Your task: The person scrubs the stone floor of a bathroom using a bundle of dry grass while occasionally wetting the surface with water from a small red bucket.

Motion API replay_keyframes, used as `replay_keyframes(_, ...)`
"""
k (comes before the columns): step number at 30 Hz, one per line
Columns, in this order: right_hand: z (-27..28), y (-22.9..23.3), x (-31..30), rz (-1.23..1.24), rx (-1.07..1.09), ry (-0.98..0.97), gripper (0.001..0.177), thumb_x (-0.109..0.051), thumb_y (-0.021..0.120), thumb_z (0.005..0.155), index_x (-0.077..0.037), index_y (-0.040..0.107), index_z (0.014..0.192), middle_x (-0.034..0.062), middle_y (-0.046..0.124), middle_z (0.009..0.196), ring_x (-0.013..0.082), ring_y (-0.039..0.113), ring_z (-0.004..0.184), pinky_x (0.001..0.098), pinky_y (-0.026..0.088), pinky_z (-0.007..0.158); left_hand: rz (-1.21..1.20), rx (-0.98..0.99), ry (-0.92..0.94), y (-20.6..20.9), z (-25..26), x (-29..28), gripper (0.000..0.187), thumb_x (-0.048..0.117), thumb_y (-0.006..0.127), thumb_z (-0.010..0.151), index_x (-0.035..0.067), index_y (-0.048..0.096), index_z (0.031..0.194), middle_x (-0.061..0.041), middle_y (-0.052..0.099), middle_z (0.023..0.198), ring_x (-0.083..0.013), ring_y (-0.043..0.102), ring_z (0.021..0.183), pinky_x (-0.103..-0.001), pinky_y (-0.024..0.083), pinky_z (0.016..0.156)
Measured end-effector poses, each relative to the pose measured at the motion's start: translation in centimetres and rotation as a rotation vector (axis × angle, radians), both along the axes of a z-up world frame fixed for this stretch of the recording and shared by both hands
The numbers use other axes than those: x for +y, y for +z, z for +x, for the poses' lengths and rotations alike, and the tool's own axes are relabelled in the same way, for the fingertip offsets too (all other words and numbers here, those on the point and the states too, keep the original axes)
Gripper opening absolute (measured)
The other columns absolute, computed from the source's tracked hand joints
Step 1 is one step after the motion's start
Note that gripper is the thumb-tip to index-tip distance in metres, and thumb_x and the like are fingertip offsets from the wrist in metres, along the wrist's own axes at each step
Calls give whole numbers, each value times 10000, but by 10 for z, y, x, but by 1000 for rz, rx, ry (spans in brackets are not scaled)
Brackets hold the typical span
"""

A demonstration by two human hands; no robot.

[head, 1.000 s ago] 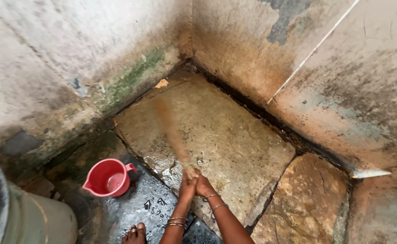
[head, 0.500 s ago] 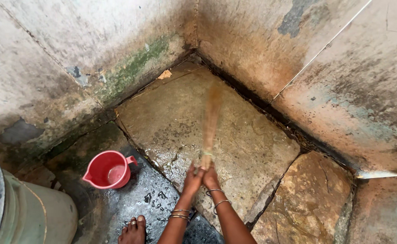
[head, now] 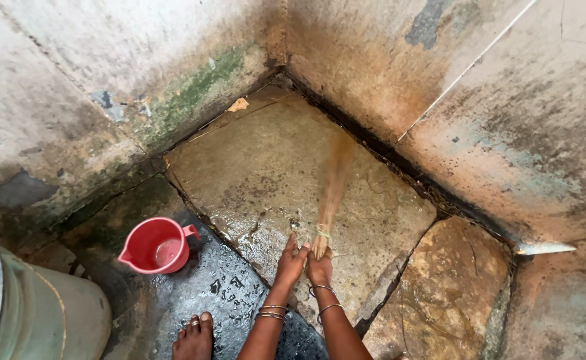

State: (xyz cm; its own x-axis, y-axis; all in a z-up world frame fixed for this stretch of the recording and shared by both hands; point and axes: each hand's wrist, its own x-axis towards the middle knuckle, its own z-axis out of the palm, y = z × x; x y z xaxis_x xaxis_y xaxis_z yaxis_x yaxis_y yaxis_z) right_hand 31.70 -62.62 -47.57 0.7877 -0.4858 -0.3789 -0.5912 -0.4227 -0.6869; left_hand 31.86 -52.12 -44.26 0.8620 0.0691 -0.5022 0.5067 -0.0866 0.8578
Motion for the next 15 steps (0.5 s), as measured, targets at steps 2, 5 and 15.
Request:
replay_keyframes(2, 5, -8, 6, 116, 28, 10, 629, -368, 608, 917, -79, 415, 1440, 248, 734, 1136, 396, 753, 993, 480, 619, 845, -50, -52, 25, -16, -1, 2, 754, 355, 638, 953, 165, 312, 1607, -262, 483, 1505, -325, 533, 1369, -394, 457, 1112)
replay_keyframes(5, 11, -12, 23, 255, 86, 153, 591, -400, 507, 981, -73, 379, 1456, 250, 739, 1123, 388, 767, 989, 488, 625, 841, -48, -17, 63, -18, 4, 17, 791, 347, 608, 937, 158, 249, 1616, -256, 412, 1559, -344, 489, 1388, -410, 445, 1123)
replay_keyframes(15, 12, 13, 14, 1, 177, 350, 588, -419, 513, 958, -232, 447, 1512, 241, 714, 1174, 405, 706, 1076, 471, 548, 935, 47, 80, -38, 25, 2, 22, 723, 362, 557, 925, 214, 321, 1593, -188, 573, 1498, -308, 640, 1282, -396, 510, 1063)
